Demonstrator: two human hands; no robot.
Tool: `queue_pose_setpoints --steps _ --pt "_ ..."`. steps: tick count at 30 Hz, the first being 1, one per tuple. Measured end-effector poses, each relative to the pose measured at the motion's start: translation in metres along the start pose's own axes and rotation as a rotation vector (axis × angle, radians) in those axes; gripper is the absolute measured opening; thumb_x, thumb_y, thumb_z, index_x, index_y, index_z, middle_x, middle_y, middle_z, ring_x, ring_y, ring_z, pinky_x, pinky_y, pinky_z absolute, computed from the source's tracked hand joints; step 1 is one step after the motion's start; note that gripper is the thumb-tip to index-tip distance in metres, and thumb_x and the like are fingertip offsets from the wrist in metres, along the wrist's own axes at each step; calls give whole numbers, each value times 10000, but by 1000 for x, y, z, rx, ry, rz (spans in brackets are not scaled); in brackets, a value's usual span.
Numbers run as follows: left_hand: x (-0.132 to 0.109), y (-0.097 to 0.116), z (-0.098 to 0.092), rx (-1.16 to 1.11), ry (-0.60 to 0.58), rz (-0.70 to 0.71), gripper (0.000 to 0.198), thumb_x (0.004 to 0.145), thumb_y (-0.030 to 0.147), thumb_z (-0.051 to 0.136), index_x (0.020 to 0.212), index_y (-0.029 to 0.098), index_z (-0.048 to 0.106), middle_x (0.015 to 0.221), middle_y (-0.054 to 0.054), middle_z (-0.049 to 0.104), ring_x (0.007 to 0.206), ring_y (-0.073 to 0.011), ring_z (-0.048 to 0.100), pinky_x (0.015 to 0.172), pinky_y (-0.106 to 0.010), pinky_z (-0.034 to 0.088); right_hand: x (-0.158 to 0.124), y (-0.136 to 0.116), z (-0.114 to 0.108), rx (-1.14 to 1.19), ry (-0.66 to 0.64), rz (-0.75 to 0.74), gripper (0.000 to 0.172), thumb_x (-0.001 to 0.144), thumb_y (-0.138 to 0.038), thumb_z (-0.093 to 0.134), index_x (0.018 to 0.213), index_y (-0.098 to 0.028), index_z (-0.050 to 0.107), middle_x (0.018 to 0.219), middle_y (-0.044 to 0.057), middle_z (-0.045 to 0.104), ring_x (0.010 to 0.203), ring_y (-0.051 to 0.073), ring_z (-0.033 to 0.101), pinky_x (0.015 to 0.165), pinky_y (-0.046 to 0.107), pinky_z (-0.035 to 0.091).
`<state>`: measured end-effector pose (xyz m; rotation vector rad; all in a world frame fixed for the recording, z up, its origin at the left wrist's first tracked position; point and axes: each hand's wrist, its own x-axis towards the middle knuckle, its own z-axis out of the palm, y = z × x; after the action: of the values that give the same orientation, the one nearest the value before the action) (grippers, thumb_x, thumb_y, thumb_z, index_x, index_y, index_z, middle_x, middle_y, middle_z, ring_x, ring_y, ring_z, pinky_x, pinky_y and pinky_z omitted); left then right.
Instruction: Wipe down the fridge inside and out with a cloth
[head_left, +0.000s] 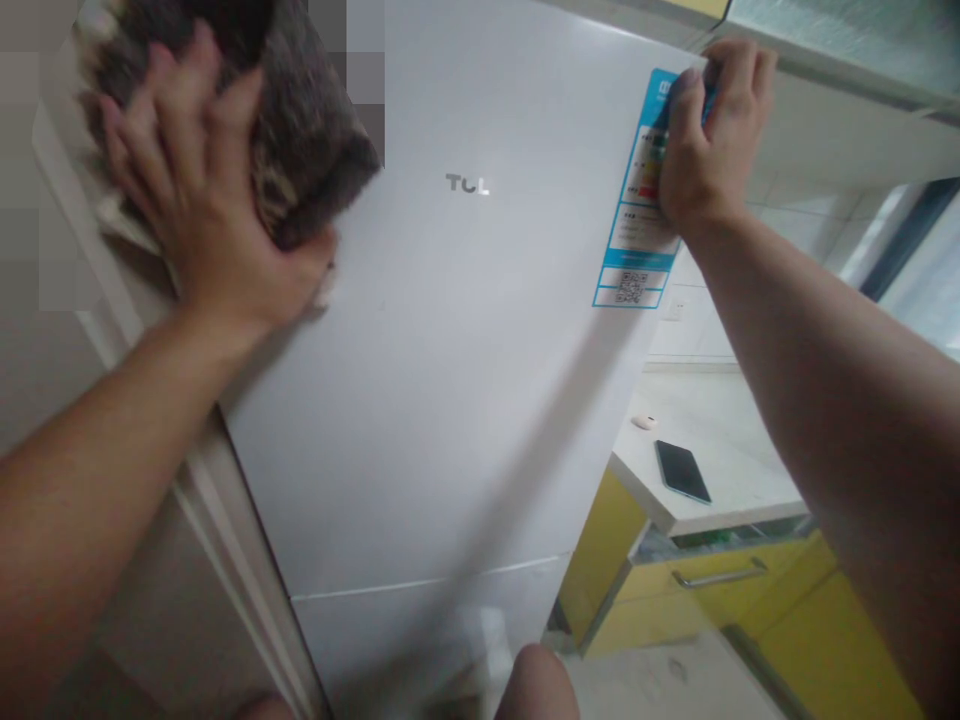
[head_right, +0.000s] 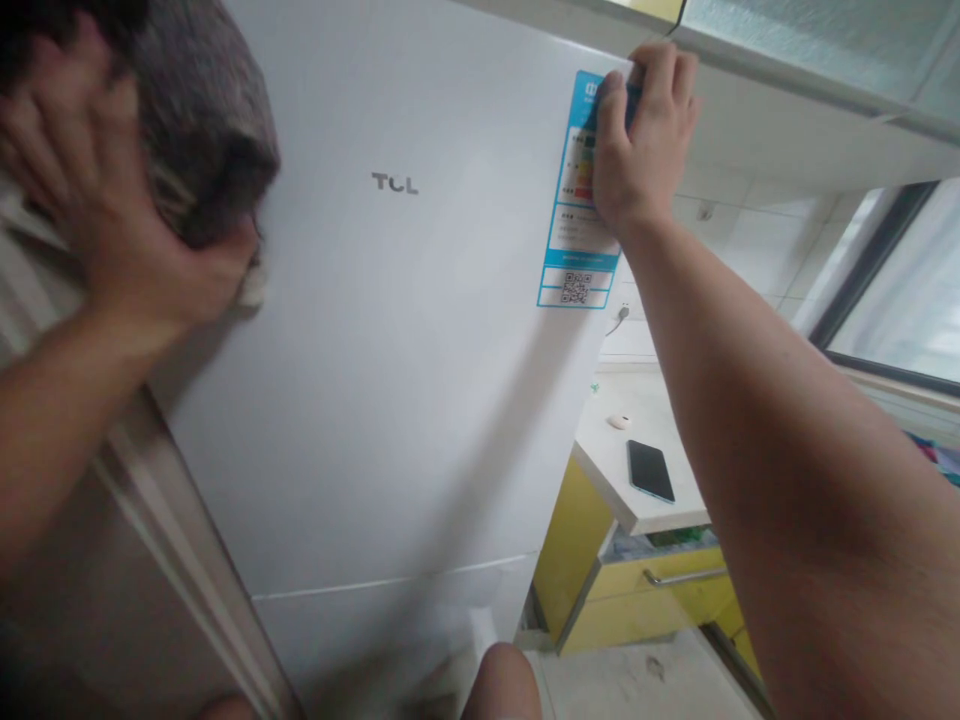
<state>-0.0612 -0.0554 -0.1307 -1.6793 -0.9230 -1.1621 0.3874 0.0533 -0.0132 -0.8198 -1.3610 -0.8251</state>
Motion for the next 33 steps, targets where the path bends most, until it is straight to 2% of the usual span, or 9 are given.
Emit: queue_pose_setpoints --steps 2,6,10,12,15,20,24,28,33 --pt "-65 29 13 51 162 -45 959 983 723 502 1622 13 417 1736 -179 378 1606 -484 285 1252 -781 150 0 0 1 -4 1 -1 202 1119 -414 429 1168 -289 579 1289 120 613 1248 291 552 1108 504 409" --pt "-256 87 40 67 123 -23 729 996 533 592 1653 256 444 1634 -150 550 1577 -382 402 1332 -662 179 -3 -7 2 -9 33 36 244 1116 -416 405 1178 -270 590 1331 139 622 1275 296 559 1090 513 414" --pt "-430 136 47 -37 -450 254 514 975 501 652 1487 497 622 1366 38 768 1322 -259 622 1175 -470 417 -6 -11 3 -2 62 59 208 1093 -423 403 1155 -322 574 1350 128 630 1255 307 557 1076 518 402" --pt "-479 150 45 -97 -643 424 517 969 453 677 1483 489 636 1435 75 735 1277 -207 652 1021 -384 511 -5 -10 3 9 54 44 185 1078 -422 406 1129 -342 564 1335 127 636 1228 310 556 1082 515 393" --pt "-507 155 43 -132 -682 542 480 995 390 658 1468 471 658 1526 112 668 1292 -163 655 970 -324 548 -5 -7 2 27 37 19 170 1066 -431 402 1103 -355 550 1304 127 637 1195 311 550 1093 513 383" --pt "-486 140 47 -180 -553 646 416 1003 481 654 1417 470 697 1656 178 510 1476 -112 508 1024 -269 551 -8 -9 1 46 53 36 152 1059 -450 404 1086 -386 540 1307 88 631 1164 301 528 1085 503 383" --pt "-431 122 45 -199 -486 666 368 1027 430 633 1384 474 712 1695 213 433 1620 -71 285 1199 -258 428 -8 -13 0 54 42 59 155 1053 -455 408 1074 -388 546 1312 81 628 1176 308 523 1082 508 375" --pt "-324 93 37 -172 -384 451 462 1024 357 588 1474 432 655 1643 99 546 1660 -142 228 1391 -428 111 -8 -13 -2 80 32 52 146 1049 -446 416 1053 -374 542 1313 96 624 1193 322 525 1090 523 358" --pt "-134 42 25 8 73 48 826 931 679 616 1638 272 489 1754 -65 393 1599 -385 354 1330 -640 179 -9 -14 -4 93 21 56 143 1057 -451 416 1061 -375 537 1326 94 619 1182 319 523 1100 514 352"
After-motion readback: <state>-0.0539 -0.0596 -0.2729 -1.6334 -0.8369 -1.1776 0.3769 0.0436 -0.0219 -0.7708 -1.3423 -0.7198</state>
